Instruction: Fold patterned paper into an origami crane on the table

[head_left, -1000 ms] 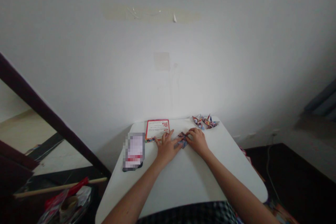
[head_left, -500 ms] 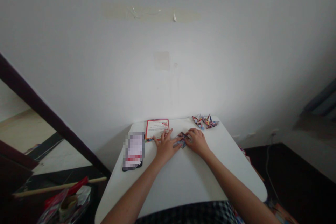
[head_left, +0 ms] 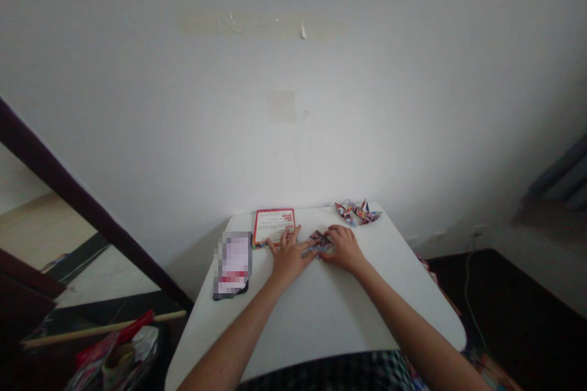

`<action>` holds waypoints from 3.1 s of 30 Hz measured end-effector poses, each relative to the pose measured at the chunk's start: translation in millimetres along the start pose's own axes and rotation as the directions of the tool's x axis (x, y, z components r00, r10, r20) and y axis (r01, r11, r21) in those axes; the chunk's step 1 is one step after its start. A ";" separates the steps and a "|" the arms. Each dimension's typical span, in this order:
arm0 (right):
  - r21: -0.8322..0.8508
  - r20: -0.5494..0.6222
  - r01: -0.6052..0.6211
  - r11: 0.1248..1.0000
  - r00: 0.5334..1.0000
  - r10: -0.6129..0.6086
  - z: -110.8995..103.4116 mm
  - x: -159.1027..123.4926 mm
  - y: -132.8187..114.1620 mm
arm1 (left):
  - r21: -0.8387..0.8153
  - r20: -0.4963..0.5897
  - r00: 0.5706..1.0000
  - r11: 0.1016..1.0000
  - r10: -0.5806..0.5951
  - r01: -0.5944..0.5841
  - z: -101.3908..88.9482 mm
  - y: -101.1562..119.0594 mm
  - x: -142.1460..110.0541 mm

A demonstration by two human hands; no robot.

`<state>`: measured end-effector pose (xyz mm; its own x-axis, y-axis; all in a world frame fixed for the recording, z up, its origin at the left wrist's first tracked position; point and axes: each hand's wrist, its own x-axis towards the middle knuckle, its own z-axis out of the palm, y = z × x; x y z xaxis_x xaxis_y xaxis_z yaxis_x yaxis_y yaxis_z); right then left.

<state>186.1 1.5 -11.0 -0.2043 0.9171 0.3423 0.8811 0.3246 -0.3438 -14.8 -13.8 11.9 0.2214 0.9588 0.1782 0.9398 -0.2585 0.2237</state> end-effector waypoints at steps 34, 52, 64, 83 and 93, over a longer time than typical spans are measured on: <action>0.006 -0.022 -0.006 1.000 1.000 0.006 -6.0 -1.5 -3.9 | 0.017 -0.005 1.000 1.000 -0.002 0.002 -2.5 2.4 -2.3; 0.024 0.066 0.021 0.999 0.998 -0.022 -13.9 -2.0 -0.1 | -0.003 -0.015 1.000 1.000 0.008 -0.008 1.2 -1.0 -1.2; -0.022 0.001 -0.001 1.000 1.000 0.001 -10.9 -3.7 -5.5 | -0.019 -0.017 1.000 1.000 0.014 -0.014 0.6 -0.7 -1.0; -0.104 -0.050 -0.116 0.988 0.993 0.111 -11.4 13.0 -13.6 | -0.037 0.049 0.999 0.999 -0.017 0.018 -7.2 4.3 0.3; -0.104 -0.090 -0.153 0.983 0.985 0.144 -8.5 16.9 -13.0 | -0.040 0.030 1.000 0.999 -0.001 0.003 -4.7 1.9 0.8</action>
<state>174.8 10.8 6.7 -0.0358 0.9298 0.3664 0.9417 0.1541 -0.2991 -14.0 -14.1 17.0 0.2278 0.9623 0.1489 0.9291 -0.2606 0.2625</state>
